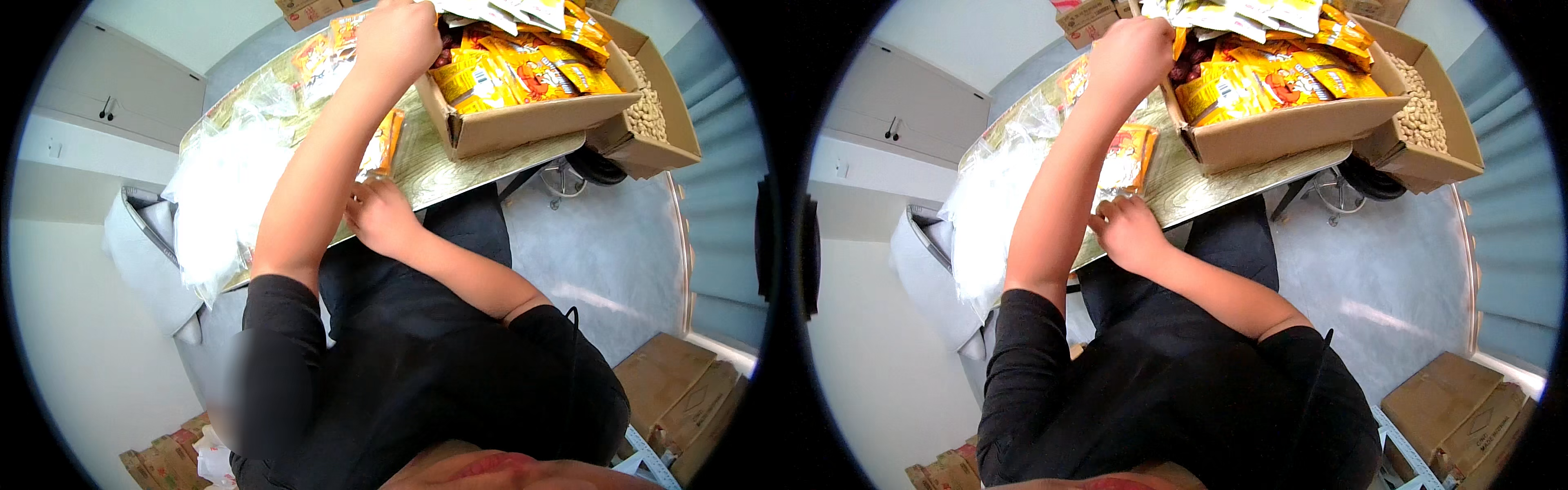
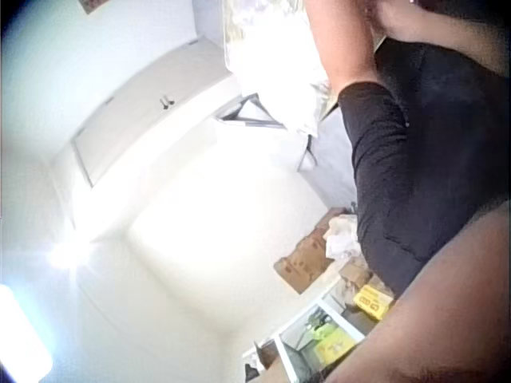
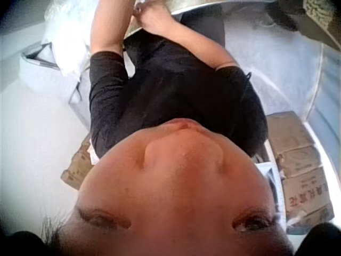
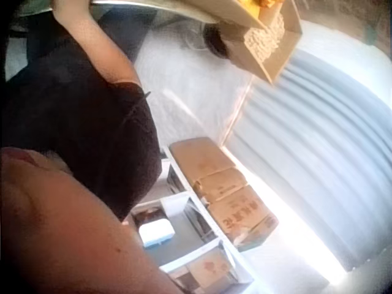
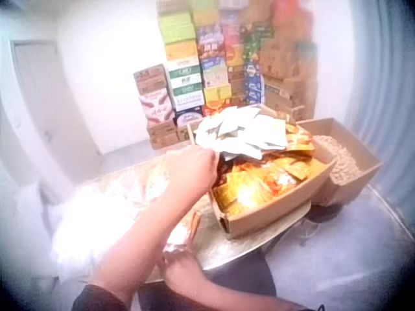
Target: The person takes several snack packets from a large box and places them into a clear plastic bag, then seals the bag.
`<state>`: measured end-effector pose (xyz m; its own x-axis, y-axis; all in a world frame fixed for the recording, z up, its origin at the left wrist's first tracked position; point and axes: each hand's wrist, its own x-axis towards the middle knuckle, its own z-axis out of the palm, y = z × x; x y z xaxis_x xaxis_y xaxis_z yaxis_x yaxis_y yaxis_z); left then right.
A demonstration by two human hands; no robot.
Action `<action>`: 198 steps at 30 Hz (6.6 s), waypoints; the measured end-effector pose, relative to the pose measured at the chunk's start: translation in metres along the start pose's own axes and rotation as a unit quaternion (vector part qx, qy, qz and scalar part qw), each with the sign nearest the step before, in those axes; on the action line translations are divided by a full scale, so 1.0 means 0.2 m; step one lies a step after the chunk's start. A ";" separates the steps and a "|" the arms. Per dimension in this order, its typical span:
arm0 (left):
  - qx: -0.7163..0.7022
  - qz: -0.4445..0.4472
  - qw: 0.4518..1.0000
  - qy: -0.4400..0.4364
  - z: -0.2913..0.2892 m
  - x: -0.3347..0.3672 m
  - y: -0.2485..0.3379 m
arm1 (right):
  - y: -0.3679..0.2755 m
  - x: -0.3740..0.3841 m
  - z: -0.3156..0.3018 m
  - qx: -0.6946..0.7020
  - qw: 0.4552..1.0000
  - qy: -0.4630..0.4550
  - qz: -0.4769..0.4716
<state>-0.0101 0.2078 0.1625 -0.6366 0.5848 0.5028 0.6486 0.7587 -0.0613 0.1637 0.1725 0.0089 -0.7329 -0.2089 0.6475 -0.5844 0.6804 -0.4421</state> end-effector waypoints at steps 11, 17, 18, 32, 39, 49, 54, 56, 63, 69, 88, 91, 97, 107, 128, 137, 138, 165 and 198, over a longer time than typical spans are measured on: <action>0.111 -0.002 0.989 -0.094 -0.05 0.09 0.14 | 0.03 -0.04 0.02 0.003 1.000 0.026 -0.018; -0.104 0.260 0.950 0.136 -0.22 -0.23 0.15 | 0.03 -0.03 0.09 0.004 1.000 0.004 -0.003; -0.085 0.284 0.948 0.117 -0.21 -0.26 0.14 | 0.03 -0.04 0.10 0.006 1.000 0.003 -0.002; -0.334 -0.002 0.912 0.239 -0.22 -0.27 -0.04 | 0.02 0.00 0.04 0.021 0.999 -0.026 0.013; -0.750 -0.341 0.563 0.071 -0.38 -1.08 -0.42 | 0.02 0.07 -0.05 0.068 0.995 -0.020 0.063; -0.817 -0.465 0.337 0.051 -0.30 -1.85 -0.39 | -0.05 0.20 -0.08 0.059 0.990 -0.048 0.120; -0.816 -0.467 0.339 0.009 -0.27 -1.71 -0.36 | -0.07 0.20 -0.06 0.030 0.996 -0.042 0.076; -0.827 -0.459 0.324 0.002 -0.25 -1.67 -0.35 | -0.07 0.21 -0.07 -0.002 0.999 -0.035 0.042; -0.820 -0.468 0.310 0.112 -0.23 -1.58 -0.23 | -0.08 0.21 -0.05 -0.042 0.999 0.008 -0.003; -0.844 -0.435 0.258 0.176 -0.12 -1.51 -0.15 | -0.11 0.19 -0.03 -0.051 0.998 0.009 -0.024; -0.839 -0.429 0.316 0.108 0.00 -1.21 -0.08 | -0.13 0.22 -0.11 -0.035 0.997 0.017 -0.064; -0.858 -0.426 0.279 0.069 -0.02 -1.17 -0.09 | -0.12 0.23 -0.13 -0.028 0.997 0.024 -0.064; -0.621 -0.391 0.679 0.002 -0.27 -1.27 -0.12 | -0.07 0.30 -0.24 -0.035 0.997 0.047 -0.060; -0.141 0.072 0.986 0.051 -0.52 -0.91 -0.58 | -0.13 0.75 -0.65 -0.023 0.997 -0.021 0.073; -0.438 -0.153 0.885 0.047 -0.50 -1.18 -0.73 | 0.12 0.55 -0.60 0.113 0.991 -0.070 0.012; -0.367 -0.105 0.922 0.065 -0.49 -1.18 -0.67 | 0.07 0.57 -0.54 0.145 0.988 -0.058 -0.001; -0.378 -0.103 0.917 0.080 -0.48 -1.19 -0.68 | 0.07 0.57 -0.53 0.147 0.987 -0.058 -0.002; -0.107 0.016 0.991 0.082 -0.60 -1.12 -0.54 | 0.07 0.58 -0.43 0.155 0.986 -0.054 -0.014; -0.054 0.038 0.996 0.057 -0.59 -0.99 -0.39 | 0.08 0.54 -0.40 0.167 0.986 -0.005 -0.017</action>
<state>0.1142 -0.0009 0.1701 -0.5370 0.5977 0.5953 0.7376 0.6751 -0.0124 0.1025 0.2162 0.1214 -0.7129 -0.2367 0.6601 -0.6901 0.4040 -0.6005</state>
